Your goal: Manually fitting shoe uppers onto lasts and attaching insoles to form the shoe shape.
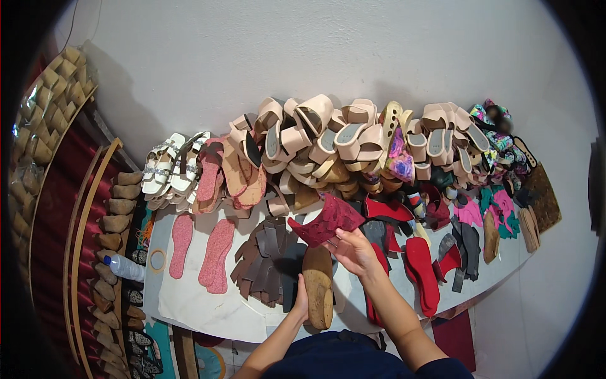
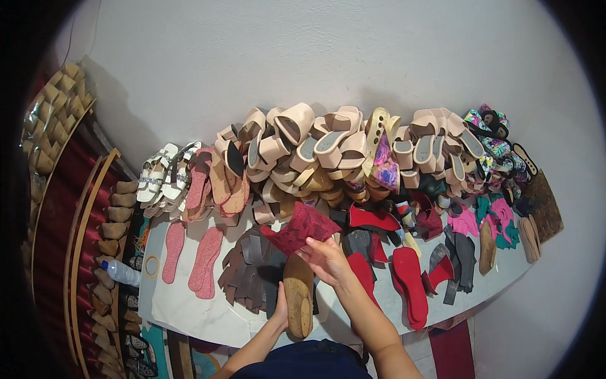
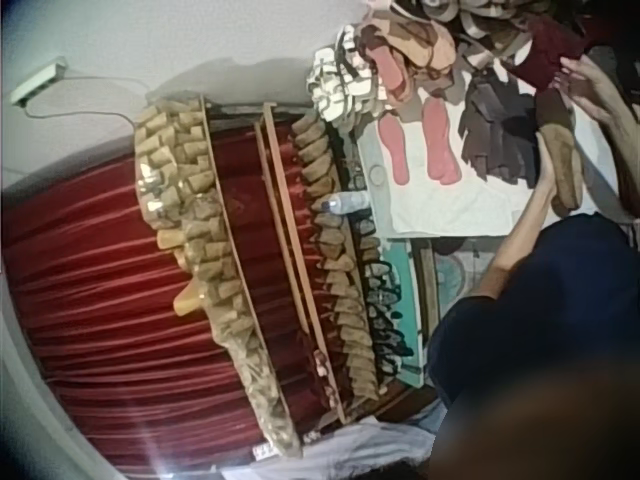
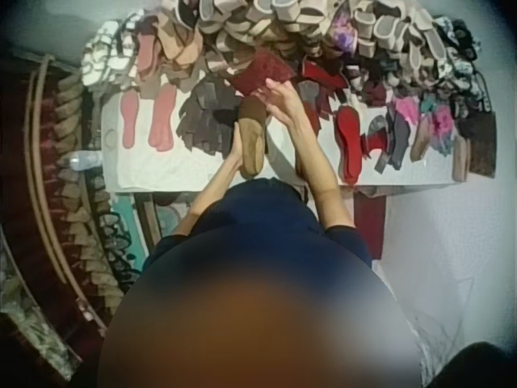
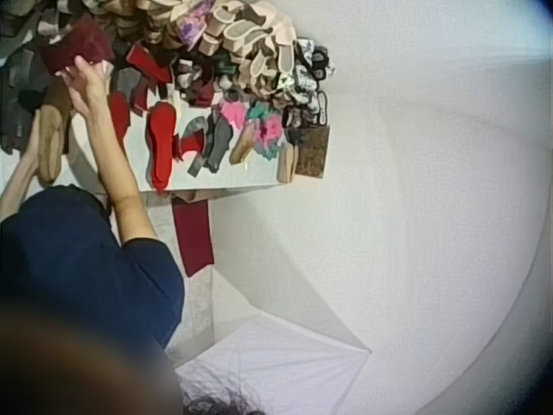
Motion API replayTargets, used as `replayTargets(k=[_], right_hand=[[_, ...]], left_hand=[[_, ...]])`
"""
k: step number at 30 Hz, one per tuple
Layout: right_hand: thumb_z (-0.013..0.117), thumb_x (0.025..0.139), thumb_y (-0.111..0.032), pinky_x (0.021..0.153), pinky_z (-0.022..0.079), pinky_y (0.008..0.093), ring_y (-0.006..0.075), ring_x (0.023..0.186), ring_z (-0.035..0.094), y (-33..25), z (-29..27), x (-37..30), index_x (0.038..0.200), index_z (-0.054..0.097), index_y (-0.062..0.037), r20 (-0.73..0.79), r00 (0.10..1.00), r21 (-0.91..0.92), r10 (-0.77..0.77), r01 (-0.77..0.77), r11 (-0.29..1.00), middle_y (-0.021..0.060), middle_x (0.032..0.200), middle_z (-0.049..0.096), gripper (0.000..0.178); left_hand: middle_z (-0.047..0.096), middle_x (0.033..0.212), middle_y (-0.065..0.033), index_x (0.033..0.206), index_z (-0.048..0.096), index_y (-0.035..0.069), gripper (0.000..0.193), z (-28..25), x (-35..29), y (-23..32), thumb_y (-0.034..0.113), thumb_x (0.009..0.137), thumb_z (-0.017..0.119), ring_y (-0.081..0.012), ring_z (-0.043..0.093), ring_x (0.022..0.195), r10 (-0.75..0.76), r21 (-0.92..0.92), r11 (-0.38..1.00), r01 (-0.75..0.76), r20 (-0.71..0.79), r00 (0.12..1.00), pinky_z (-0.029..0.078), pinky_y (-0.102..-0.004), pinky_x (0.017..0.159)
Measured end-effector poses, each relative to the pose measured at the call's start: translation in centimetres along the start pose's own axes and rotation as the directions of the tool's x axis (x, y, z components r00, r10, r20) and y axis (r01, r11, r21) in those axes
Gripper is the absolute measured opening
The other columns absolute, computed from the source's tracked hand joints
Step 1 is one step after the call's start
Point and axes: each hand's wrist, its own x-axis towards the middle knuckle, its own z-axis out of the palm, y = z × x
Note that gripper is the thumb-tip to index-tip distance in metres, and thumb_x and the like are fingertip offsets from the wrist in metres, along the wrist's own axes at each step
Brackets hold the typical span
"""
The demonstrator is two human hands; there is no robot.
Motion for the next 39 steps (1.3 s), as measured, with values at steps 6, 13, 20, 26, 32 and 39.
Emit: replayTargets(k=[6, 13, 20, 26, 32, 39], right_hand=[[0.045, 0.087, -0.014, 0.092, 0.036, 0.0385, 0.0214, 0.106, 0.047, -0.5, -1.9, -0.9, 0.113, 0.044, -0.0135, -0.010, 0.999, 0.329, 0.037, -0.032, 0.944, 0.0035, 0.112, 0.051, 0.026], [0.048, 0.087, -0.015, 0.065, 0.043, 0.0224, 0.0050, 0.073, 0.051, -2.5, -2.4, -2.2, 0.107, 0.045, -0.0151, -0.038, 0.994, -0.278, 0.105, -0.111, 0.954, -0.0079, 0.083, 0.049, 0.020], [0.054, 0.084, -0.015, 0.055, 0.035, 0.0167, 0.0011, 0.062, 0.043, -4.2, -2.1, -2.8, 0.102, 0.051, -0.0089, -0.158, 0.980, -0.482, 0.118, -0.181, 0.857, -0.0065, 0.081, 0.053, 0.019], [0.053, 0.083, -0.013, 0.072, 0.042, 0.0220, 0.0099, 0.079, 0.054, -3.6, -4.0, -1.8, 0.098, 0.058, -0.0004, -0.057, 0.990, -0.808, 0.130, -0.122, 0.576, 0.0033, 0.086, 0.060, 0.020], [0.052, 0.085, -0.017, 0.062, 0.043, 0.0218, 0.0065, 0.068, 0.049, -2.9, -3.4, -1.3, 0.097, 0.056, 0.0011, -0.097, 0.937, -0.873, 0.337, -0.242, 0.423, 0.0004, 0.075, 0.056, 0.022], [0.053, 0.082, -0.019, 0.053, 0.041, 0.0220, 0.0058, 0.060, 0.046, -3.3, -2.4, 0.1, 0.084, 0.054, -0.0028, -0.053, 0.915, -0.972, 0.400, -0.139, 0.189, -0.0017, 0.065, 0.048, 0.017]], left_hand=[[0.057, 0.085, -0.0101, 0.108, 0.049, 0.006, 0.077, 1.9, -0.7, 0.5, 0.068, 0.080, 0.013, -0.0213, 0.056, 0.074, -0.018, 0.069, 0.997, 0.020, -0.032, 0.999, 0.047, -0.0337, 0.064], [0.057, 0.087, -0.0101, 0.110, 0.049, 0.006, 0.078, 0.4, 0.3, -0.4, 0.069, 0.079, 0.013, -0.0210, 0.056, 0.075, -0.003, 0.143, 0.990, 0.001, 0.014, 1.000, 0.047, -0.0335, 0.064], [0.056, 0.095, -0.0113, 0.117, 0.043, 0.007, 0.078, 2.8, -1.3, 0.0, 0.069, 0.079, 0.013, -0.0217, 0.056, 0.080, -0.009, 0.181, 0.984, 0.005, 0.024, 1.000, 0.047, -0.0344, 0.066], [0.056, 0.097, -0.0110, 0.117, 0.044, 0.009, 0.073, 3.1, -1.9, -0.2, 0.064, 0.082, 0.012, -0.0216, 0.056, 0.081, -0.099, 0.153, 0.983, 0.097, 0.002, 0.995, 0.047, -0.0344, 0.070], [0.057, 0.096, -0.0092, 0.117, 0.044, 0.010, 0.070, 2.9, -1.6, -0.8, 0.062, 0.083, 0.013, -0.0201, 0.056, 0.081, -0.014, 0.177, 0.984, 0.014, 0.000, 1.000, 0.047, -0.0334, 0.070], [0.057, 0.094, -0.0079, 0.114, 0.046, 0.010, 0.070, 3.9, -2.3, -0.3, 0.063, 0.083, 0.013, -0.0191, 0.056, 0.081, -0.100, 0.170, 0.982, 0.086, 0.076, 0.992, 0.048, -0.0326, 0.068]])
